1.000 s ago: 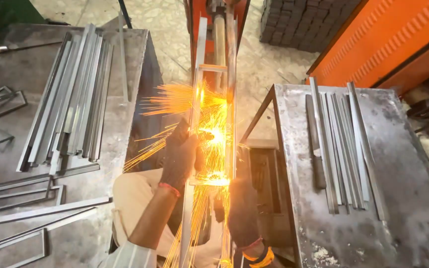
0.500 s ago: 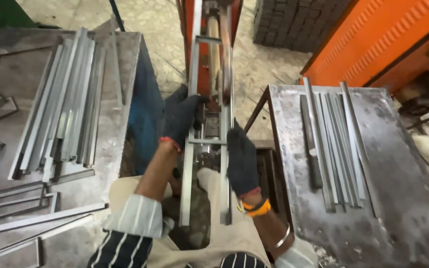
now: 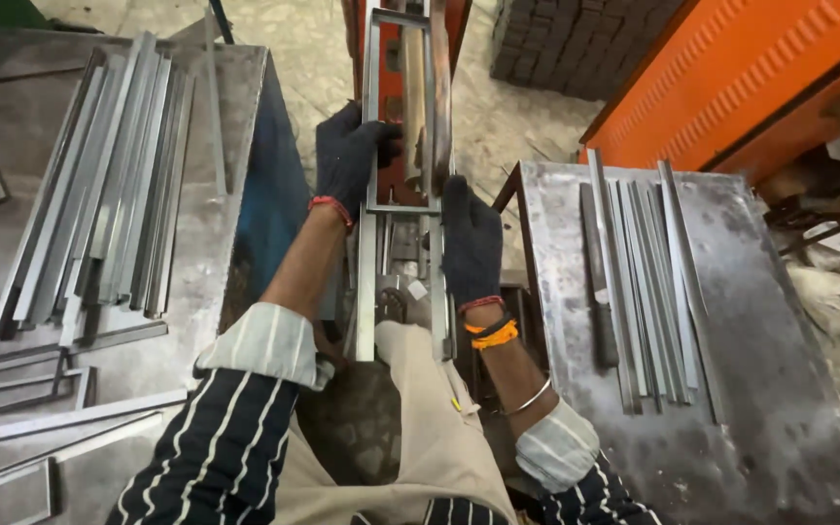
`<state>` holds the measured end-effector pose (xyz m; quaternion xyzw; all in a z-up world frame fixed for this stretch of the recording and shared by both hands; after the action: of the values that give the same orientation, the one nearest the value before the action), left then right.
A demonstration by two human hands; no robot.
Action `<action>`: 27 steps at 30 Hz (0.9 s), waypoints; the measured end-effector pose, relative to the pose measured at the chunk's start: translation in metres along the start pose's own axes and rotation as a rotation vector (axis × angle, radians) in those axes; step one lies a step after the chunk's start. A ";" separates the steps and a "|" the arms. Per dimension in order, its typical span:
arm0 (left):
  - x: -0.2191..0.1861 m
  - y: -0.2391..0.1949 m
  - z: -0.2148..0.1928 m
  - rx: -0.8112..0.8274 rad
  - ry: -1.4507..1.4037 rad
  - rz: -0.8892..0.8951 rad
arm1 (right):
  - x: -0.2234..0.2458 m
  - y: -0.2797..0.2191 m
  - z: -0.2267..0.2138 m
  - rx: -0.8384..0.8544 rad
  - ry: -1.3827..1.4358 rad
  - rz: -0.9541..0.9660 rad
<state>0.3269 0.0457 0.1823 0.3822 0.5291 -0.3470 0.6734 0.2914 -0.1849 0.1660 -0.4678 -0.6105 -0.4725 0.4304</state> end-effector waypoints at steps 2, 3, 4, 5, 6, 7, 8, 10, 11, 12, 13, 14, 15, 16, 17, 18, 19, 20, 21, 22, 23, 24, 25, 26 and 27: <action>0.025 0.011 -0.002 0.004 -0.007 0.059 | 0.016 0.001 0.003 -0.021 0.038 -0.178; 0.034 0.016 -0.005 0.007 -0.014 0.116 | 0.032 -0.002 0.004 -0.039 0.075 -0.355; 0.027 0.013 -0.005 -0.001 -0.018 0.117 | 0.038 -0.002 0.004 -0.030 0.073 -0.358; 0.018 0.008 -0.003 0.000 -0.009 0.140 | 0.033 0.000 0.006 -0.004 0.094 -0.230; 0.009 -0.001 -0.003 -0.003 0.000 0.163 | 0.028 -0.002 0.007 0.028 0.111 -0.102; 0.010 -0.001 -0.005 -0.017 -0.004 0.163 | 0.019 -0.002 0.007 0.041 0.106 -0.104; 0.013 0.002 -0.006 -0.038 0.079 0.118 | 0.011 -0.001 0.004 0.011 0.115 -0.088; 0.026 -0.002 -0.010 -0.058 0.162 0.077 | -0.005 -0.010 -0.002 -0.019 0.125 -0.076; 0.036 -0.007 -0.009 -0.020 0.095 0.100 | -0.017 -0.019 -0.003 0.000 0.167 -0.028; 0.047 -0.014 -0.008 0.019 0.029 0.119 | -0.030 -0.030 -0.004 0.018 0.208 0.023; 0.033 -0.042 -0.010 0.021 0.029 0.120 | -0.026 -0.053 -0.010 0.016 0.208 0.023; 0.024 -0.070 -0.012 0.018 0.027 0.059 | -0.009 -0.076 -0.020 -0.029 0.090 -0.117; 0.016 -0.096 -0.014 0.015 0.026 -0.002 | 0.007 -0.101 -0.028 -0.071 -0.028 -0.257; 0.015 -0.117 -0.016 0.018 0.026 0.002 | -0.018 -0.119 -0.035 -0.075 -0.026 -0.260; 0.017 -0.137 -0.017 0.041 -0.061 -0.034 | -0.033 -0.139 -0.031 0.036 -0.040 -0.375; 0.020 -0.158 -0.019 0.060 -0.146 -0.074 | -0.050 -0.164 -0.027 0.148 -0.051 -0.487; 0.007 -0.176 -0.020 0.062 -0.143 -0.074 | -0.048 -0.183 -0.029 0.146 -0.049 -0.486; 0.003 -0.194 -0.018 0.066 -0.173 -0.169 | -0.041 -0.204 -0.034 0.101 -0.173 -0.561; -0.002 -0.213 -0.016 0.071 -0.202 -0.265 | -0.034 -0.225 -0.037 0.056 -0.297 -0.634; -0.004 -0.216 -0.016 0.073 -0.198 -0.267 | -0.030 -0.225 -0.035 0.053 -0.294 -0.632; -0.004 -0.218 -0.017 0.080 -0.137 -0.283 | -0.064 -0.208 -0.038 0.096 0.205 -0.141; -0.002 -0.224 -0.018 0.086 -0.077 -0.308 | -0.098 -0.216 -0.022 0.146 0.691 0.370; 0.001 -0.229 -0.019 0.087 -0.075 -0.318 | -0.098 -0.224 -0.021 0.142 0.691 0.379; 0.001 -0.227 -0.019 0.081 -0.076 -0.297 | -0.090 -0.219 -0.023 0.147 0.581 0.262; 0.000 -0.224 -0.019 0.075 -0.078 -0.277 | -0.080 -0.214 -0.024 0.153 0.470 0.146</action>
<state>0.1227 -0.0421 0.1466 0.3167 0.5369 -0.4707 0.6244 0.0992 -0.2462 0.0559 -0.3541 -0.4923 -0.4884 0.6274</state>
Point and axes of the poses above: each hand's wrist, its own y-axis towards the middle knuckle, its own z-axis out of the palm, x = y × z, the point moved 9 cm from there along y, towards the middle knuckle, and after that the axes turned 4 degrees about y, right-handed, at the moved point
